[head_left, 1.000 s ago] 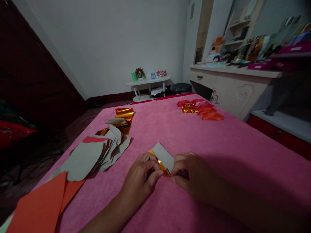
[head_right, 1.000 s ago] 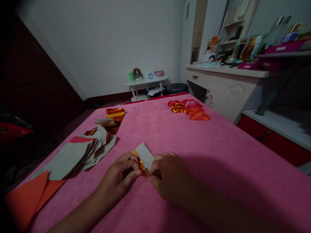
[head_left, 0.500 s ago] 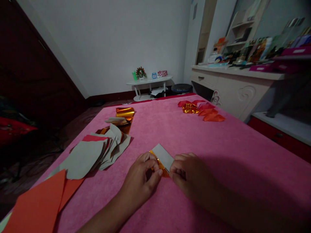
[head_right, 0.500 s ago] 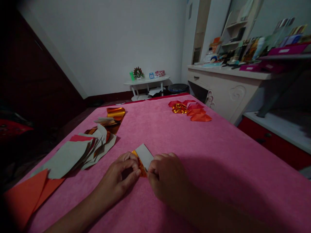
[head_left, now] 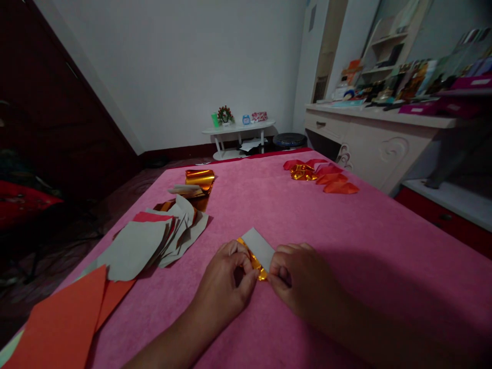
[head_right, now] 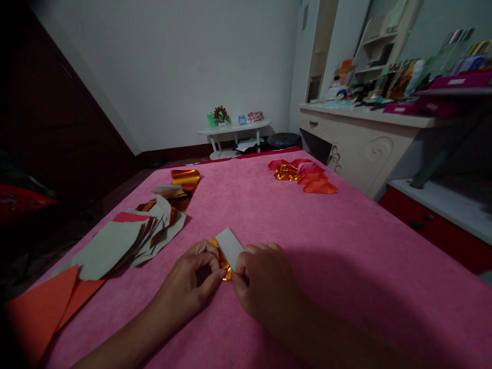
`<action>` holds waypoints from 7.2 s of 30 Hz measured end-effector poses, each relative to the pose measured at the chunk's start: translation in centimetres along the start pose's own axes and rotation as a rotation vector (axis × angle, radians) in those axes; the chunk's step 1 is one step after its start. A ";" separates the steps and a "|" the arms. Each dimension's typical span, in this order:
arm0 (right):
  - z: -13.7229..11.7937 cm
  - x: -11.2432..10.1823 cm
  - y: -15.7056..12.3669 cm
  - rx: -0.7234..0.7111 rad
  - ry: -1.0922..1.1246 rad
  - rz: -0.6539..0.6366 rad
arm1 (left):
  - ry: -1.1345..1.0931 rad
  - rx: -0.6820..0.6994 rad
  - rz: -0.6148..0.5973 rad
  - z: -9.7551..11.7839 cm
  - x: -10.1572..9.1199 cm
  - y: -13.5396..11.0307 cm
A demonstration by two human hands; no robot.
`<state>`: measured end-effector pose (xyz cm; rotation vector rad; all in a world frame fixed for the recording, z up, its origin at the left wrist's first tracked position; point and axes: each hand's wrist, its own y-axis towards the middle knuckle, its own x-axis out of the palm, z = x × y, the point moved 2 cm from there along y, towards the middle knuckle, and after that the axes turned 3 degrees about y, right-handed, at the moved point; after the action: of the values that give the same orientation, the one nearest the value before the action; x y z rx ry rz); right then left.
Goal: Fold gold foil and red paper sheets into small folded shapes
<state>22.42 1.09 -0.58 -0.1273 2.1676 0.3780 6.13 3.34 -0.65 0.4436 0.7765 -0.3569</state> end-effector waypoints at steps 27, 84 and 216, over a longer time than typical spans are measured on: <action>-0.8 -0.3 0.3 -0.034 0.019 -0.102 | 0.082 0.180 0.032 -0.8 -0.9 -0.7; 1.2 -2.9 -2.9 -0.222 0.345 -0.072 | 0.103 0.452 -0.114 1.2 -0.2 -2.4; 2.3 -3.7 4.2 -0.038 0.059 0.121 | 0.239 0.431 -0.217 3.4 0.1 -2.9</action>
<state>25.38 5.56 2.10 -0.0286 2.2335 0.4901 6.83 -0.81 0.70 0.8197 0.9873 -0.6891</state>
